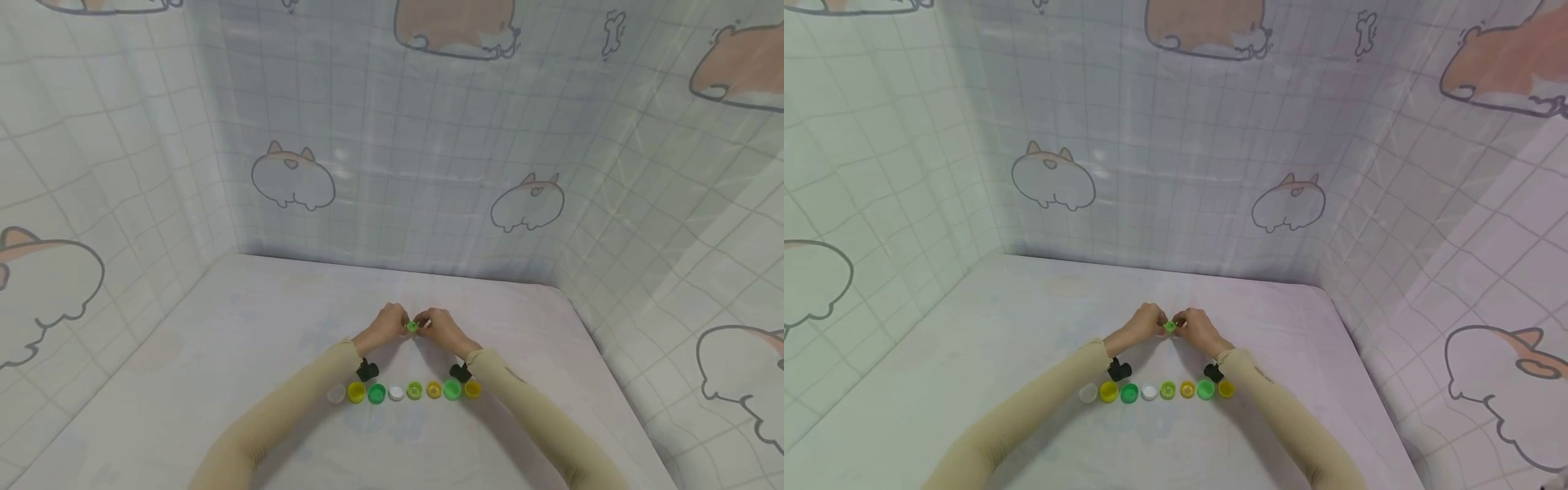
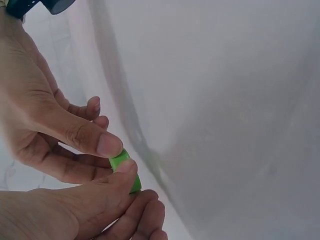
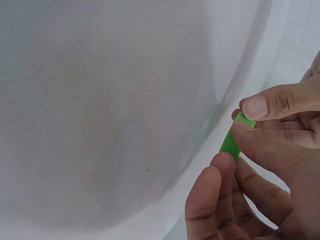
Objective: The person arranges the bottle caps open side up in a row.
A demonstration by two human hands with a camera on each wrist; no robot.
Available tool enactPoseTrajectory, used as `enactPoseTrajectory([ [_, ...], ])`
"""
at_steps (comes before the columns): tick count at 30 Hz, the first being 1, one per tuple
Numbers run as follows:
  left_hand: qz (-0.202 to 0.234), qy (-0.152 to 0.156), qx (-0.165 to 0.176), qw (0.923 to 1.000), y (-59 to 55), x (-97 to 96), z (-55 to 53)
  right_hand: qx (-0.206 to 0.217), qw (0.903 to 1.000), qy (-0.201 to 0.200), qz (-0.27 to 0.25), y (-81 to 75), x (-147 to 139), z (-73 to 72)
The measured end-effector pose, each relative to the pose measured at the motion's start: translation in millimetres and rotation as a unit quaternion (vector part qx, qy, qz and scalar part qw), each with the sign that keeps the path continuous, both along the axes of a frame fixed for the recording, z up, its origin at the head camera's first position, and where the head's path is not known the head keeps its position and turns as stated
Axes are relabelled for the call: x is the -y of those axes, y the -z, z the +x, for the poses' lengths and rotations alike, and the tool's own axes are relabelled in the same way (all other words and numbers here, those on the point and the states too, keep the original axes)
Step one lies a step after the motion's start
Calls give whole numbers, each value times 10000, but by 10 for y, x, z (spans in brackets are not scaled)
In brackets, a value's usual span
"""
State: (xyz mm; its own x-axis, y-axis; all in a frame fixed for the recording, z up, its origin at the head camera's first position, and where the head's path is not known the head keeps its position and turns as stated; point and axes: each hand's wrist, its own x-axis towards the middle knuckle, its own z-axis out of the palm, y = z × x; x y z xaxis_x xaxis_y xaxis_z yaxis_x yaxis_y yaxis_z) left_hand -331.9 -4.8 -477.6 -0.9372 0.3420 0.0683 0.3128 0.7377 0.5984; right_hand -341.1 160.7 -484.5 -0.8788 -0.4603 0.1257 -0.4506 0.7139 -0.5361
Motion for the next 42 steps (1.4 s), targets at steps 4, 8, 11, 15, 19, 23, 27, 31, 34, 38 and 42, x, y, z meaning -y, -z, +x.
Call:
enactPoseTrajectory([
  [4,105,172,-104,9997,-25,-3,52,22,9999,-123,-110,-35,-31,57],
  [8,114,331,-250,9991,-46,-10,119,54,9995,-241,-200,-57,-70,112],
  [11,87,353,-264,9990,-62,-19,174,108,9993,-302,-206,-60,-103,156],
  [15,122,337,-246,9991,-98,-21,243,185,9993,-283,-168,-70,-131,219],
  [19,128,389,-231,9989,-148,-28,307,226,9990,-360,-142,-96,-157,277],
  [23,34,470,-204,9987,-183,-35,356,333,9980,-535,-112,-115,-188,307],
  [27,90,534,-72,9985,-199,-39,391,504,9963,-698,-64,-127,-217,328],
  [31,152,560,-43,9983,-186,-35,408,523,9949,-859,-35,-137,-243,353],
  [34,241,532,-24,9983,-174,-26,413,417,9947,-937,-42,-153,-263,365],
  [38,393,520,16,9979,-168,-9,420,373,9941,-1006,-152,-176,-288,376],
  [42,460,552,-175,9973,-158,13,431,462,9933,-1034,-244,-168,-313,381],
])
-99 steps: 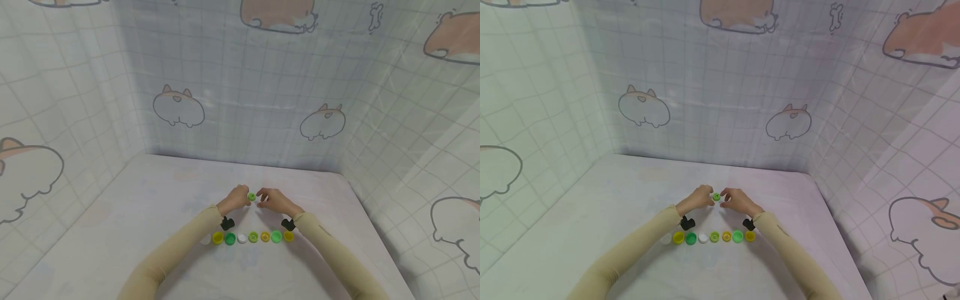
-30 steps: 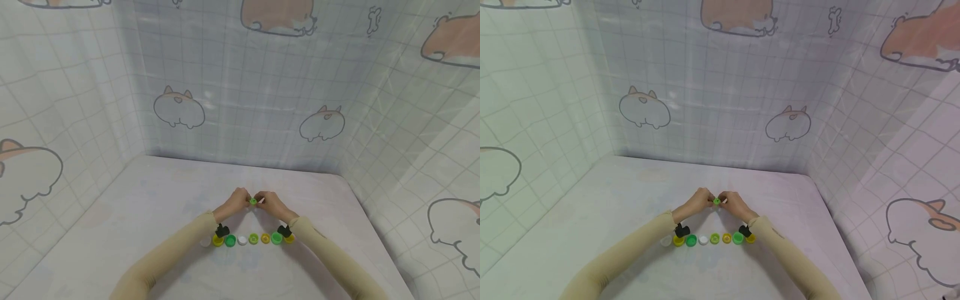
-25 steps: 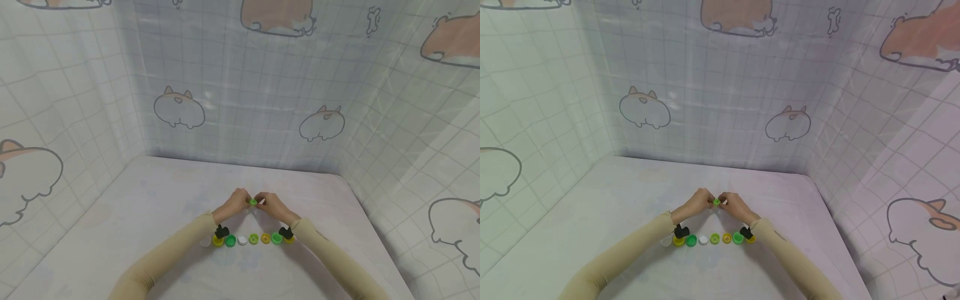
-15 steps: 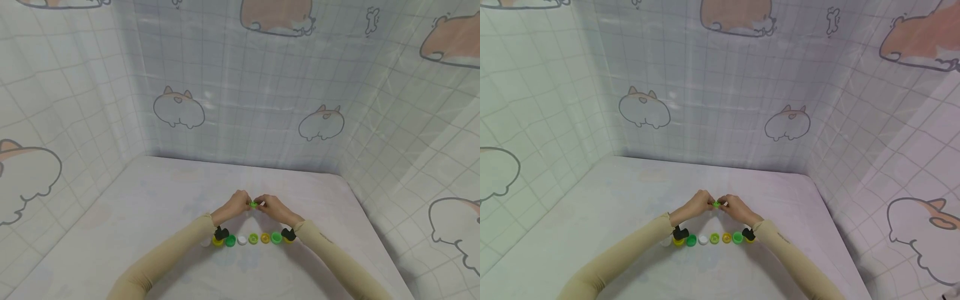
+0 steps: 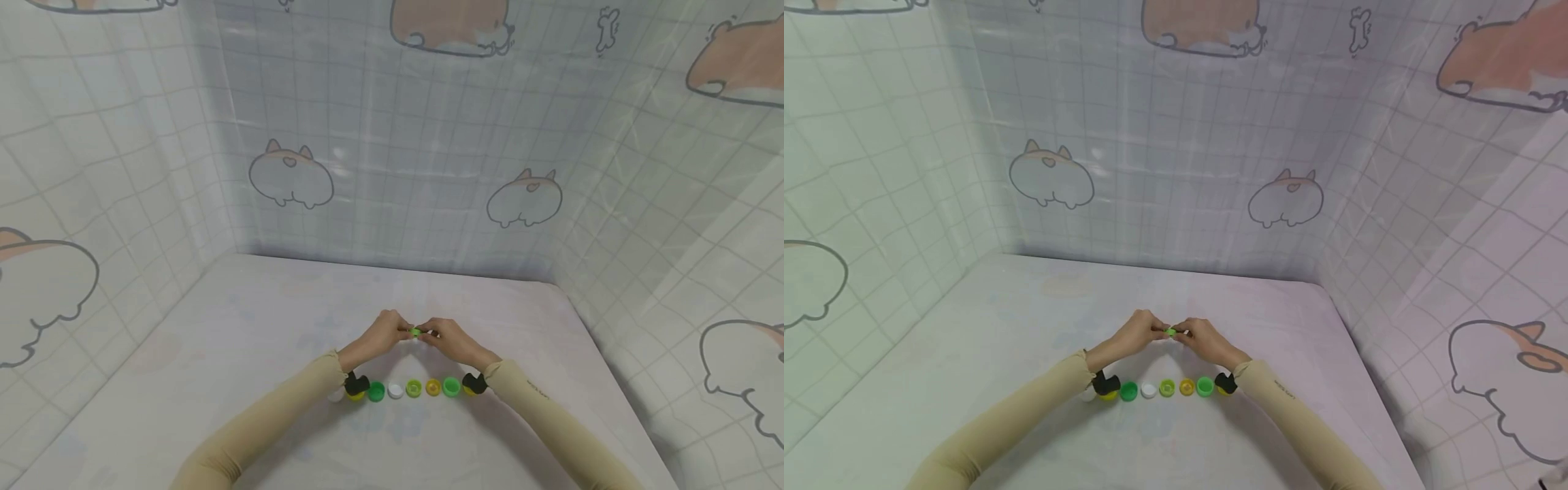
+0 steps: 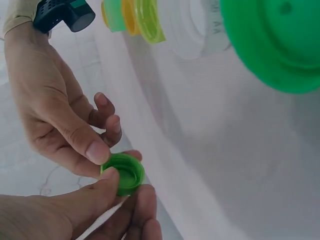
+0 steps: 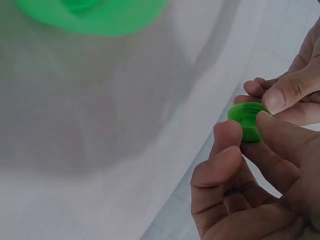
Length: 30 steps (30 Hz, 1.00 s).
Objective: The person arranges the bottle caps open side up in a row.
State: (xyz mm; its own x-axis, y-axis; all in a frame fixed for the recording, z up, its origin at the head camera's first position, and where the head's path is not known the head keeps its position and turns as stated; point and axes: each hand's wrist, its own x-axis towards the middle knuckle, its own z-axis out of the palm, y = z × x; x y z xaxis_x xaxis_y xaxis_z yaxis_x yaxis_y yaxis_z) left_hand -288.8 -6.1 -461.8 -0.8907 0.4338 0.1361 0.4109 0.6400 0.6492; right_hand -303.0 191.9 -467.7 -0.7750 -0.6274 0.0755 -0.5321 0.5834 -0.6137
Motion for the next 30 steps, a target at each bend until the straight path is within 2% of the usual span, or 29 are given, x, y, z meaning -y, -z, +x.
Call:
enactPoseTrajectory([
  [6,211,19,-238,9995,11,25,10,158,9995,215,-181,25,-3,1],
  [13,235,40,-265,9994,48,29,3,262,9973,452,-509,55,-18,-32],
  [21,256,58,-262,9993,45,42,10,439,9940,419,-906,40,-14,-25],
  [24,60,13,-341,9994,29,52,20,328,9954,382,-813,45,-20,-26],
  [30,-326,-33,-566,9979,12,61,35,-187,9982,256,-511,55,-20,-41],
])
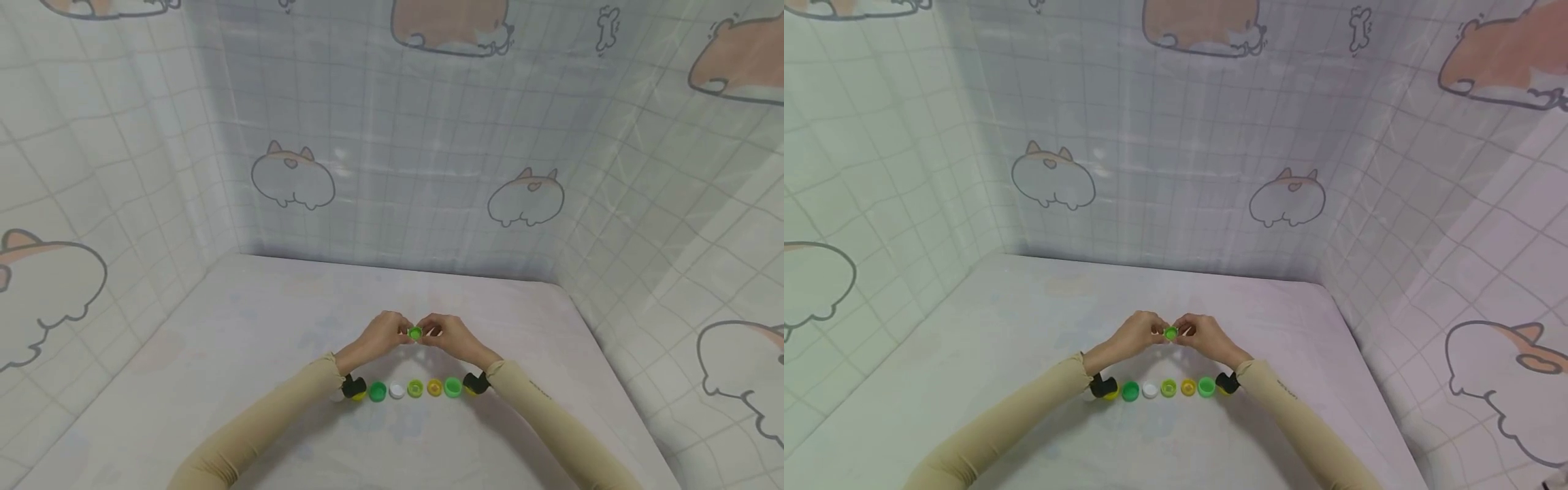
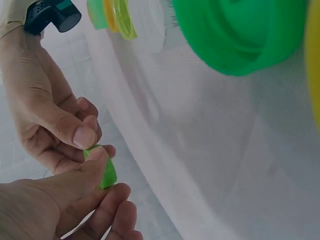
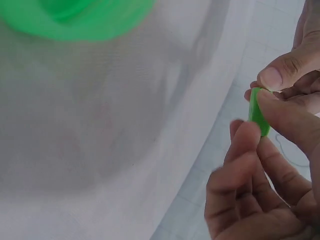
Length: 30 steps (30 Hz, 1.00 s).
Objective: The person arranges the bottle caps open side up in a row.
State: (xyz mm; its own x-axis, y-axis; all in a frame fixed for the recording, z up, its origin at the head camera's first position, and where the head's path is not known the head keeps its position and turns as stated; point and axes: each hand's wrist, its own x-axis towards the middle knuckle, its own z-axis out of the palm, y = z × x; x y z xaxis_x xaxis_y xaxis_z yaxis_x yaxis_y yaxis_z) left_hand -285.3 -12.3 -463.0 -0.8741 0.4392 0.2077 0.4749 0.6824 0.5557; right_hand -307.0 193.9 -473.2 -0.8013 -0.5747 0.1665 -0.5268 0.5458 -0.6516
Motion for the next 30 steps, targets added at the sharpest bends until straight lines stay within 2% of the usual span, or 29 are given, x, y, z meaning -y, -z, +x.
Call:
enactPoseTrajectory([
  [6,-192,166,-176,9995,-19,-12,0,-378,9990,-179,134,-16,-25,-17],
  [11,-260,313,-303,9987,-79,-34,23,-638,9969,-431,134,-59,-49,-14],
  [15,-417,290,-373,9980,-131,-72,73,-504,9975,-466,149,-88,-92,-2],
  [22,-547,-41,-216,9983,-179,-210,137,-234,9983,-475,242,-137,-250,32],
  [30,-414,65,-439,9982,-208,-437,257,81,9981,-438,414,-276,-537,159],
])
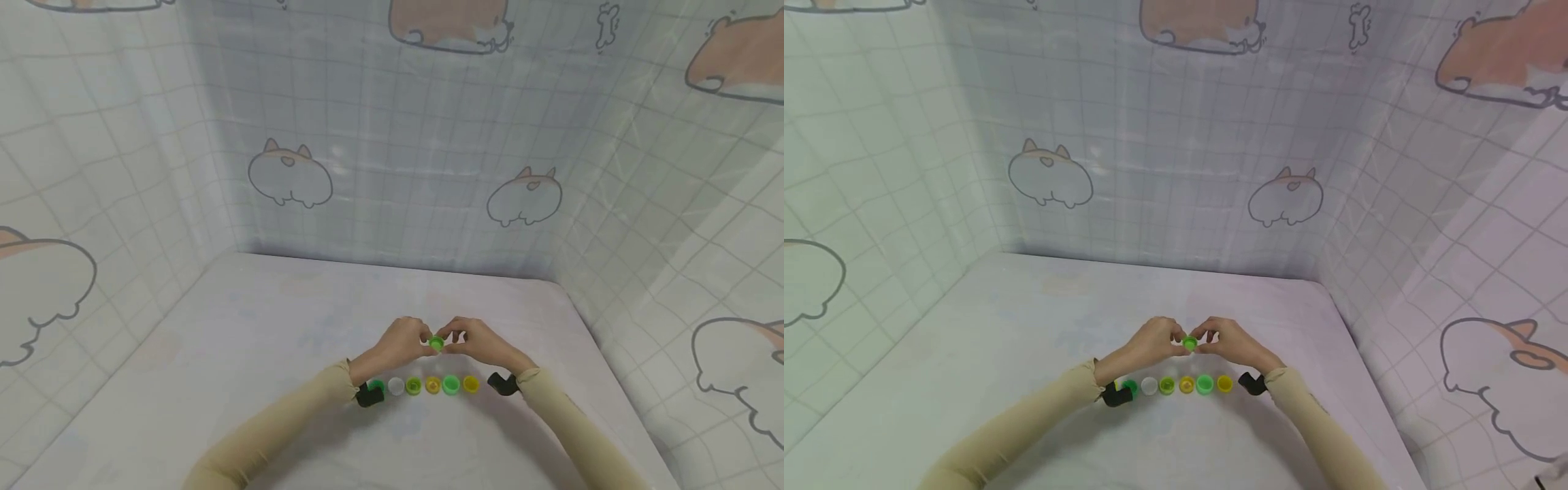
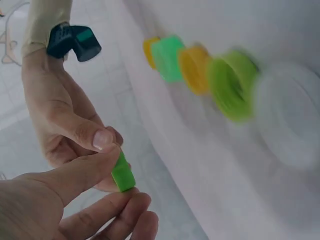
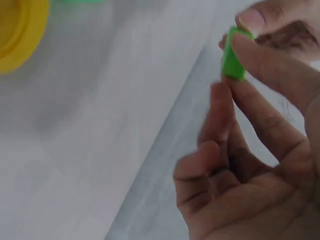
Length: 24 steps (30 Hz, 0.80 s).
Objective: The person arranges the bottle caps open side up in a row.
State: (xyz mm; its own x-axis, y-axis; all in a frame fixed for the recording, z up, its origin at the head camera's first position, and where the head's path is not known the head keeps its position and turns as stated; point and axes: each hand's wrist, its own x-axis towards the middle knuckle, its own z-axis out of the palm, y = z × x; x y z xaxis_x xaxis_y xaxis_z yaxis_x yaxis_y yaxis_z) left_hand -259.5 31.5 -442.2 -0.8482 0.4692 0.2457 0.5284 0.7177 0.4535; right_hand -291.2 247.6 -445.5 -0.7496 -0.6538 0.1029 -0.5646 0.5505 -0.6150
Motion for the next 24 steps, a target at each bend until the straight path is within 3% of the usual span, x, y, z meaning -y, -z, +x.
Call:
enactPoseTrajectory([
  [6,8,41,-234,9997,12,-257,83,238,9997,32,86,-45,-274,90],
  [20,-842,50,-925,9921,165,-875,159,747,9963,-46,431,-105,-823,218],
  [24,-1098,40,-871,9901,182,-1007,188,893,9944,-101,560,-98,-907,238],
])
